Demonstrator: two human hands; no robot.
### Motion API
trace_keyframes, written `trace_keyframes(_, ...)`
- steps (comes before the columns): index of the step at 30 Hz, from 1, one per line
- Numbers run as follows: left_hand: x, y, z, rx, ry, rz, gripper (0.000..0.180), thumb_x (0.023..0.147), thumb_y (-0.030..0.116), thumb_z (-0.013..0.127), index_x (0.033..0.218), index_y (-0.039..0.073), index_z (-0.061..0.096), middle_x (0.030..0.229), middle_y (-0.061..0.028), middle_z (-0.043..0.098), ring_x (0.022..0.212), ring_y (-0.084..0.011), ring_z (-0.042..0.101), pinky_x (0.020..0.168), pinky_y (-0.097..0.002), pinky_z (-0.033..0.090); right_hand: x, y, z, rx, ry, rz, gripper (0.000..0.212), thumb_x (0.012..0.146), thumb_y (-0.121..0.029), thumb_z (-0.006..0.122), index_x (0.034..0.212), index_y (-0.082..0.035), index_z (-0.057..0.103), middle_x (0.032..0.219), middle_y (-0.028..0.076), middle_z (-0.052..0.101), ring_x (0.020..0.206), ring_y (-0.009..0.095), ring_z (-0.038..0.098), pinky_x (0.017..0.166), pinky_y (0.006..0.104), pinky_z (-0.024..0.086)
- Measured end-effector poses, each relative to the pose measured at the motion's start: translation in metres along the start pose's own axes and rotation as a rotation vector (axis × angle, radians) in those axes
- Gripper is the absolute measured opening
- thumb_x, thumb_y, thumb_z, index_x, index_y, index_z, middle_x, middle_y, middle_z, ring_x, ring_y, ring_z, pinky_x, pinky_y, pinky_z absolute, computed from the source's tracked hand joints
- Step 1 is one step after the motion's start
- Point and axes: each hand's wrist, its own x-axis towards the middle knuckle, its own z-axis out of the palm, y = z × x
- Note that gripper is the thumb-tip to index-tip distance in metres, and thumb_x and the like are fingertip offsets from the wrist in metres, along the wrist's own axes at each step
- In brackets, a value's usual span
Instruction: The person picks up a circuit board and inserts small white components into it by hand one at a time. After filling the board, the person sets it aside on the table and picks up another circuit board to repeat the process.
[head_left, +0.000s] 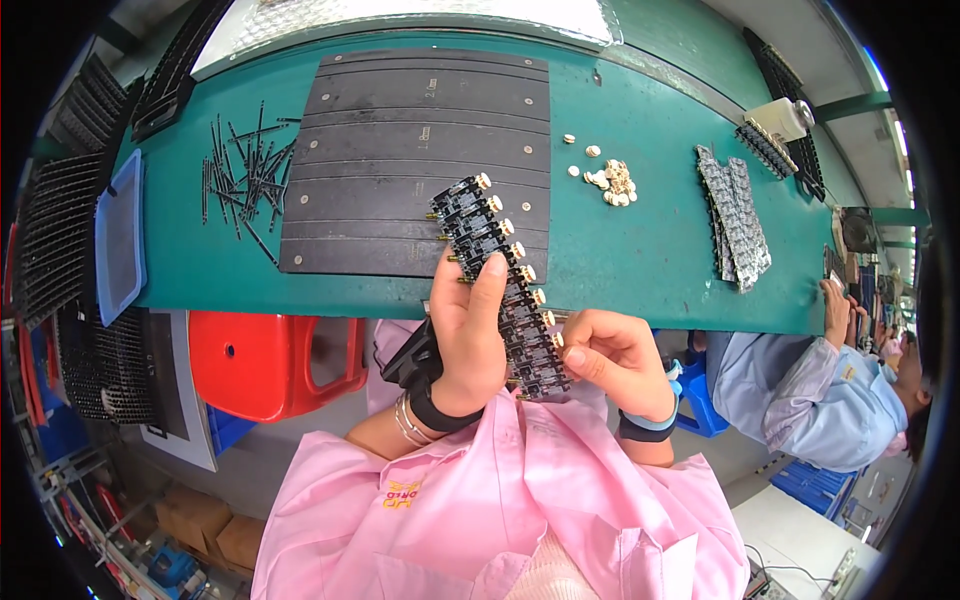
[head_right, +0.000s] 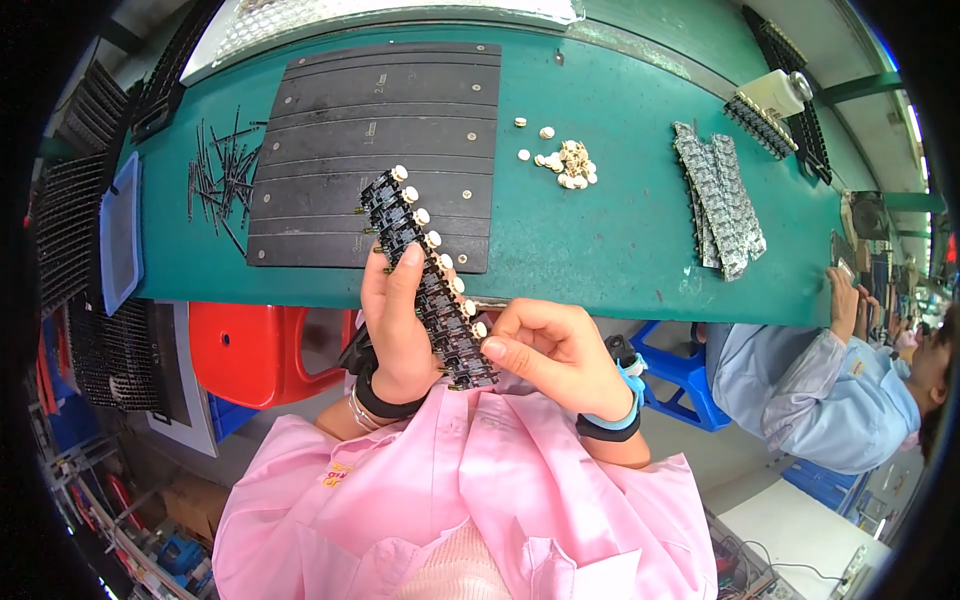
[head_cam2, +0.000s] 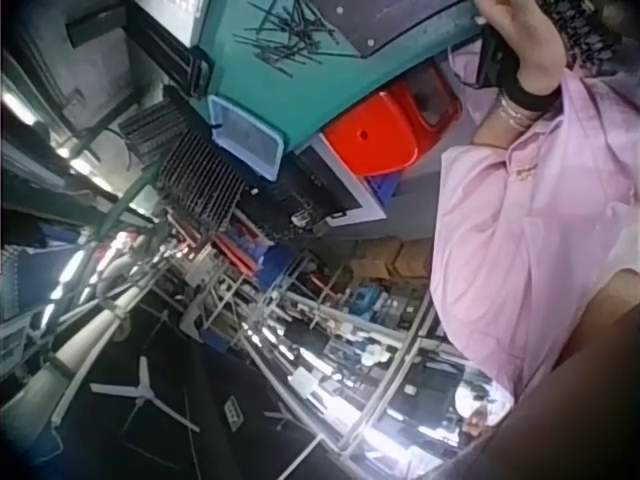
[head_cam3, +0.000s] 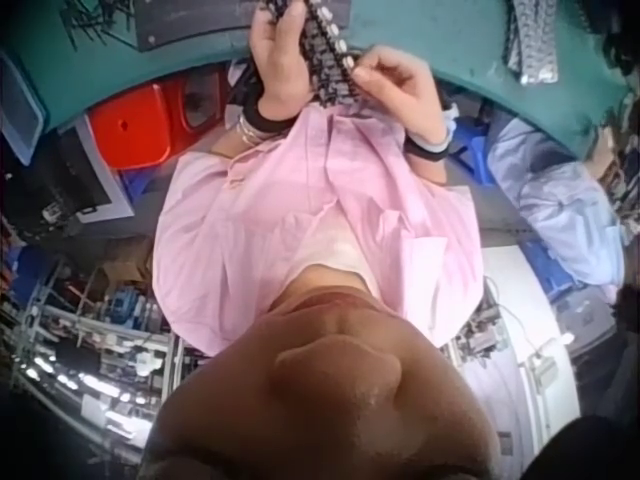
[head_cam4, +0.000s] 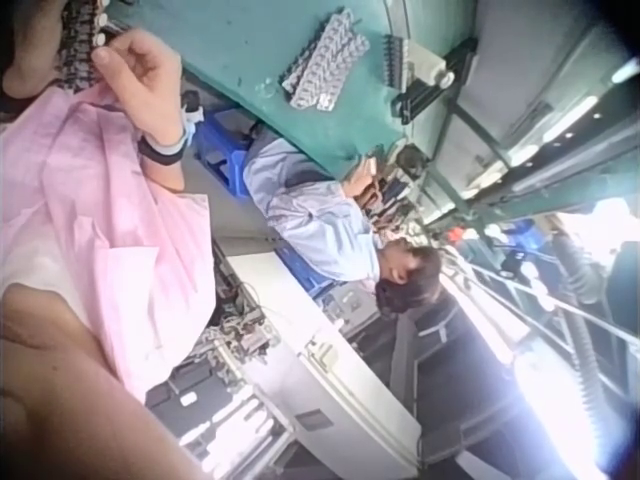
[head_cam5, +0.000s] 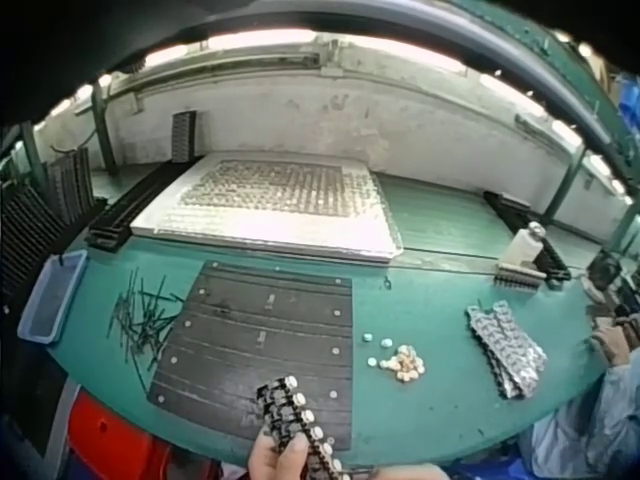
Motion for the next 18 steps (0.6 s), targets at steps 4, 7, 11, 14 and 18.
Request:
trace_keyframes(4,0.0018,0.0003,0.0047,0.055,0.076,0.016,0.006,0.084,0.014,0.044,0.086,0.008,0.045,0.065,-0.0008,0.051,0.049,-0.0068,0.048,0.042,-0.0198,0.039,0.0019,0.0026,-0.0020,0.004,-0.041,-0.008,0.011,0.082,-0.008,0.053,0.074,0.000,0.050,0.070,-0.001,0.050,0.062,0.002,0.043,0.053,0.0161,0.034)
trace_keyframes(7,0.0017,0.0008,0.0058,0.056,0.087,0.020,0.006,0.084,0.014,0.044,0.086,0.008,0.045,0.065,-0.0007,0.051,0.049,-0.0067,0.048,0.042,-0.0198,0.039,0.0029,0.0045,-0.0035,0.028,-0.066,0.005,0.013,0.082,-0.009,0.053,0.073,-0.001,0.050,0.069,-0.001,0.049,0.062,0.002,0.042,0.053,0.0164,0.033)
trace_keyframes(11,0.0001,0.0006,0.0000,0.032,0.036,0.004,0.012,0.085,0.013,0.046,0.095,0.006,0.044,0.075,0.0009,0.051,0.060,-0.0045,0.047,0.051,-0.0190,0.040,0.0037,0.0074,-0.0057,0.068,-0.084,0.036,0.013,0.082,-0.009,0.053,0.072,-0.001,0.049,0.067,-0.002,0.048,0.061,0.002,0.041,0.052,0.0166,0.033)
trace_keyframes(14,-0.0006,-0.0007,-0.0011,0.022,0.001,0.000,0.016,0.085,0.013,0.047,0.099,0.006,0.044,0.081,0.0016,0.052,0.065,-0.0034,0.047,0.056,-0.0187,0.040,0.0034,0.0089,-0.0069,0.085,-0.095,0.020,0.013,0.081,-0.009,0.054,0.072,-0.001,0.049,0.066,-0.002,0.048,0.060,0.002,0.041,0.052,0.0166,0.033)
trace_keyframes(18,-0.0009,-0.0006,-0.0021,0.023,-0.015,0.010,0.016,0.085,0.013,0.047,0.099,0.006,0.044,0.080,0.0015,0.052,0.065,-0.0035,0.047,0.056,-0.0187,0.040,0.0033,0.0068,-0.0053,0.003,-0.083,0.007,0.014,0.080,-0.009,0.055,0.071,-0.001,0.049,0.066,-0.002,0.047,0.060,0.003,0.042,0.052,0.0167,0.033)
